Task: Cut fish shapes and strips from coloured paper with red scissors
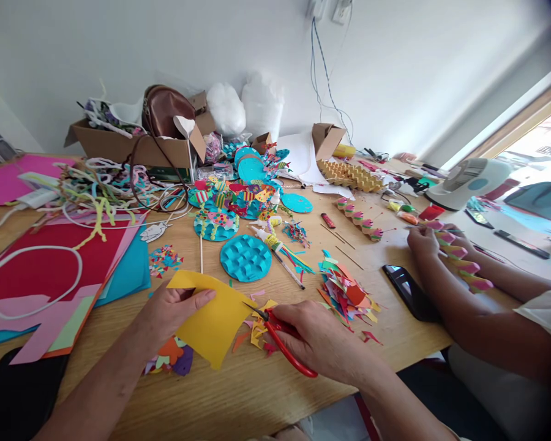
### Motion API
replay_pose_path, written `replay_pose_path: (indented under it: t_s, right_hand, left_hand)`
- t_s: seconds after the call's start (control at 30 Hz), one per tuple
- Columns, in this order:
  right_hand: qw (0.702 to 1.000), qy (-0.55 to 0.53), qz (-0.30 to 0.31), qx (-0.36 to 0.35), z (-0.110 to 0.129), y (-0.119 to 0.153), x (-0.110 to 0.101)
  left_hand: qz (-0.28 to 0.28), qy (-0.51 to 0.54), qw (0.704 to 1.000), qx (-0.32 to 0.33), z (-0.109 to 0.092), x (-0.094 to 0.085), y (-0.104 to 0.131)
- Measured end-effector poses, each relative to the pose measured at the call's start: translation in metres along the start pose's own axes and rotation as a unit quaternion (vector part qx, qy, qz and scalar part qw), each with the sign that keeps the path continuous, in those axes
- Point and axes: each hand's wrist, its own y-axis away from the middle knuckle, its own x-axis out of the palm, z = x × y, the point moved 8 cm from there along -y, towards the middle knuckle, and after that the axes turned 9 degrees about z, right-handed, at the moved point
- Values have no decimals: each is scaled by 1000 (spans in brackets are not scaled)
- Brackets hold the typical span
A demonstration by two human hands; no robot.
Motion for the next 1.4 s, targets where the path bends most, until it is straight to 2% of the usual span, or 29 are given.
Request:
replay_pose_path:
  t_s: [0.43, 0.63, 0.9, 1.4]
  right_hand:
    - [1000, -15, -1, -22, -3, -1, 4]
    - [1000, -16, -1, -24, -2, -2, 5]
    - [999, -30, 7, -31, 2, -3, 5]
    - [998, -42, 8, -44, -1, -6, 9]
  left_hand:
    - [3, 14, 1000, -11, 9, -3, -7]
    - [33, 19, 999, -16, 13, 1, -8]
    - [21, 13, 999, -49, 22, 5, -7]
    - [32, 14, 999, -42, 26, 5, -8]
